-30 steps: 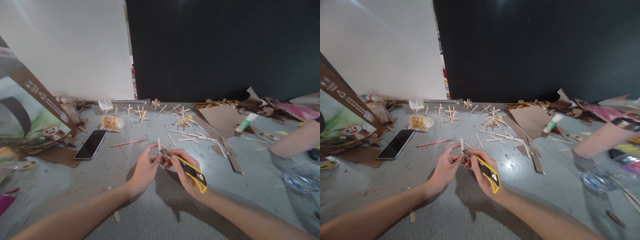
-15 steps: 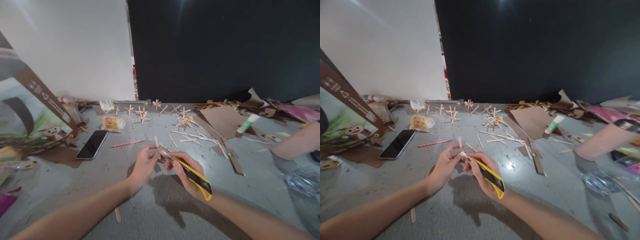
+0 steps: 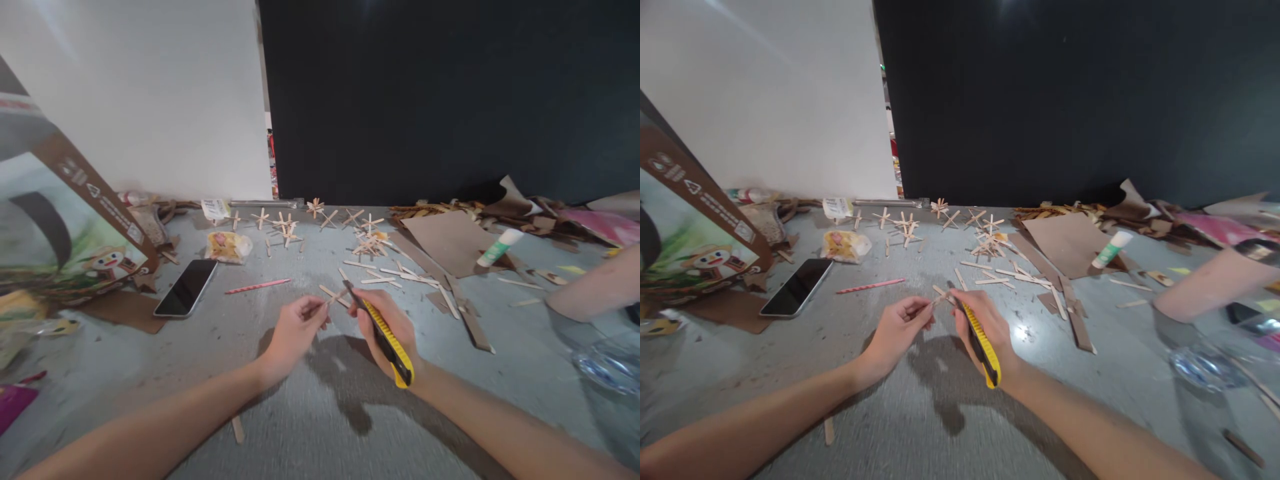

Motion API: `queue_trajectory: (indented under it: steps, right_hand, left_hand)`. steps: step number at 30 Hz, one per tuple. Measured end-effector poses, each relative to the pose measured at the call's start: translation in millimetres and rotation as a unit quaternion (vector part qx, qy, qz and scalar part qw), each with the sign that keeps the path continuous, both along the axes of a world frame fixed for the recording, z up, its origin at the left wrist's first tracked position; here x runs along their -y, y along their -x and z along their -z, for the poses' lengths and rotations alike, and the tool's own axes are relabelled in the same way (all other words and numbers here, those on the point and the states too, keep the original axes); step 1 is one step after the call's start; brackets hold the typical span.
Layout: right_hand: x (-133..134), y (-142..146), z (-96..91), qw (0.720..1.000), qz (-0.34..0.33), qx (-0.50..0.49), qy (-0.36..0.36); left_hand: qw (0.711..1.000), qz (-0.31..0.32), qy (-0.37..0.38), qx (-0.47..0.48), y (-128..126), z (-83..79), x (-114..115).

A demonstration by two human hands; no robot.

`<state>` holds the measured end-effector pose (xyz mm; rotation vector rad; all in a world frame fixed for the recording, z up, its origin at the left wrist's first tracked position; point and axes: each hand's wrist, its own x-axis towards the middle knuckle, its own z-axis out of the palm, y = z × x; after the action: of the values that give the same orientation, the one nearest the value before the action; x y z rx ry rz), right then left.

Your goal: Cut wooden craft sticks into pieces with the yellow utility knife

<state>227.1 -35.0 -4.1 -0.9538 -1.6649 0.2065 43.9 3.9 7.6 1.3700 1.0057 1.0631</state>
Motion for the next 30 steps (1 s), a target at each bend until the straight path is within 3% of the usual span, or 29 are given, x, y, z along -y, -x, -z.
queue_trajectory:
  steps: [5, 12, 21, 25, 30]
  right_hand:
    - [-10, -3, 3.3, 0.995, 0.096, 0.025, -0.008]
    - [-16, 5, 1.6, 0.999, 0.016, 0.021, 0.021]
    - [-9, 3, 5.3, 0.997, -0.013, 0.037, 0.067]
    - [-15, 1, 10.3, 0.993, -0.016, -0.024, 0.114]
    - [-24, -3, 11.0, 0.956, -0.138, -0.158, 0.206]
  left_hand:
    - [0.999, -0.004, -0.016, -0.028, 0, 0.7, 1]
    - [0.999, 0.007, 0.014, 0.028, 1, -2.1, 0]
    - [0.99, 0.023, 0.033, 0.134, 0, -2.5, -1]
    - [0.987, 0.044, 0.074, 0.136, 0, 0.5, 0]
    - [0.992, 0.015, 0.052, 0.118, -1, 6.6, -6]
